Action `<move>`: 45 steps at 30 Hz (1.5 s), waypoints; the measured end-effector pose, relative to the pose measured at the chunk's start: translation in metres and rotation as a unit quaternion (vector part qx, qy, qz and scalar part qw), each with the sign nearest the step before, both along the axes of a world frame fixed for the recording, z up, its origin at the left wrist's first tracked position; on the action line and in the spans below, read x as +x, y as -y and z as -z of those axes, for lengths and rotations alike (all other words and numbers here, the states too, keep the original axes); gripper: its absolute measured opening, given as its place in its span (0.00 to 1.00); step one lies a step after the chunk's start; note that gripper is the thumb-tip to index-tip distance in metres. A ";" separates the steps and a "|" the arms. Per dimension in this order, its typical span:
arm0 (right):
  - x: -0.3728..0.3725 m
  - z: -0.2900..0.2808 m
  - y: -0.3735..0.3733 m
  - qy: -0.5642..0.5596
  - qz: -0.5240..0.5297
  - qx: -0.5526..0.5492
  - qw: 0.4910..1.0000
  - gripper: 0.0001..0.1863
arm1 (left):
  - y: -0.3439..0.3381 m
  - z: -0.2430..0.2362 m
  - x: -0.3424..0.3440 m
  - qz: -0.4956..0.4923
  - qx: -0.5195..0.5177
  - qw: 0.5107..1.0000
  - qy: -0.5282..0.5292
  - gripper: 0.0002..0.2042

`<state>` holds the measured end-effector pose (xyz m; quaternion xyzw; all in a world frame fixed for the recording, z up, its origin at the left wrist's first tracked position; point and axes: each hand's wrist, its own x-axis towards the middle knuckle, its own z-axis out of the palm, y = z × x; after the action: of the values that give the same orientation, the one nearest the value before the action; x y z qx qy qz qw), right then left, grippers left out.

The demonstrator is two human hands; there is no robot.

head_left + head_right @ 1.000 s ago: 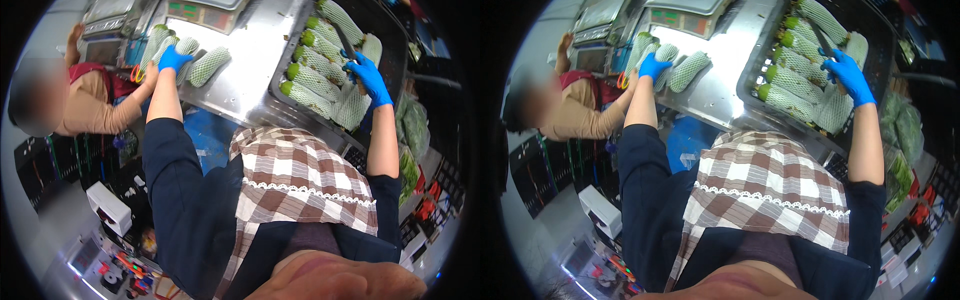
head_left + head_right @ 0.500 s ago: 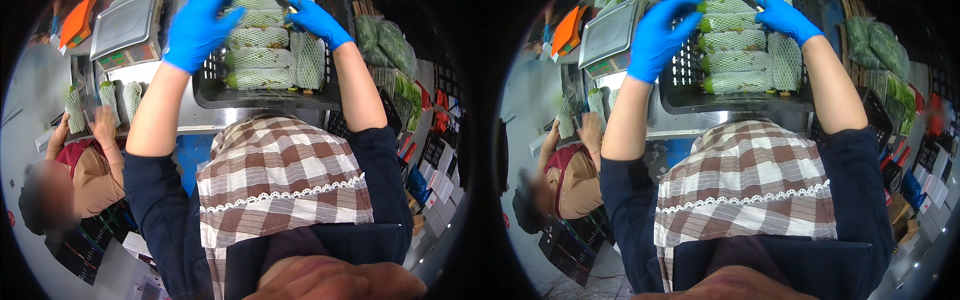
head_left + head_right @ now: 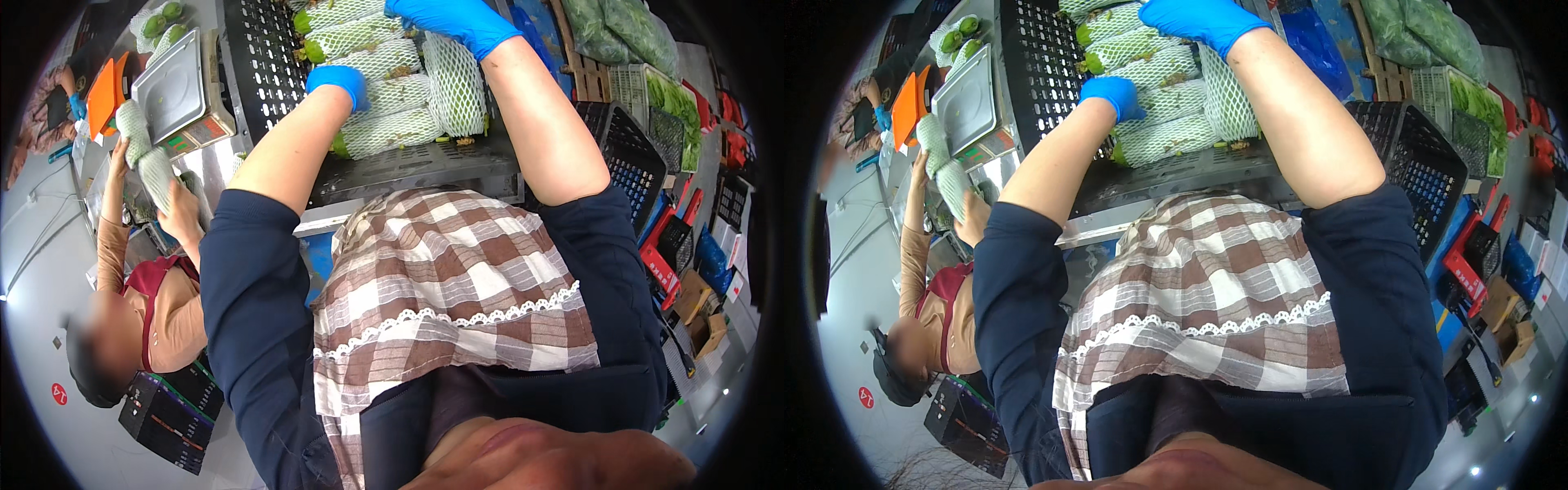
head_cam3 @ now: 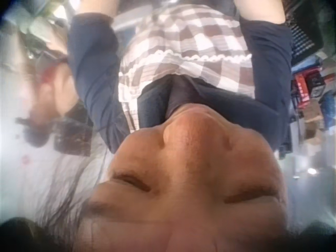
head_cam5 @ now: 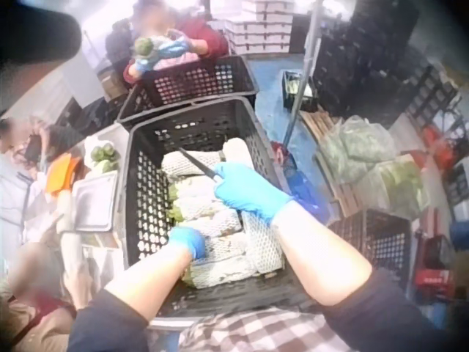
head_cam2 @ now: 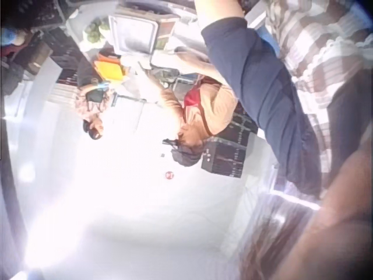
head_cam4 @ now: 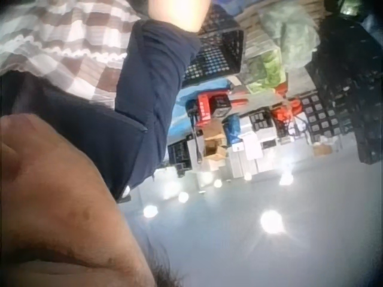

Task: The person uses a knife to trim the stem end of green fruits wrapped in protective foam nets. The trimmed fruits are placed into a black crate. Another person nearby weighs similar items on a scale.

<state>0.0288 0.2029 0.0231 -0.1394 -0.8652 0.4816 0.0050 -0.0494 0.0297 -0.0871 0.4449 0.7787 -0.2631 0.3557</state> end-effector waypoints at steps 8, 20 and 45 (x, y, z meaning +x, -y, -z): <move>0.001 -0.006 0.017 -0.059 0.017 0.009 0.998 0.06 | -0.071 0.037 0.081 -0.333 0.433 0.771 0.327 0.48; -0.014 0.028 0.004 -0.245 0.087 0.033 0.965 0.17 | 0.017 -0.066 0.043 -0.365 0.511 0.716 0.305 0.34; 0.009 0.001 0.024 -0.117 0.047 -0.003 0.992 0.23 | 0.045 -0.094 0.028 -0.289 0.588 0.747 -0.111 0.34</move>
<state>0.0378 0.1788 0.0224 -0.1227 -0.8498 0.4962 0.1284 -0.0213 -0.0152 0.0073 0.2871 0.9046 0.3151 -0.0058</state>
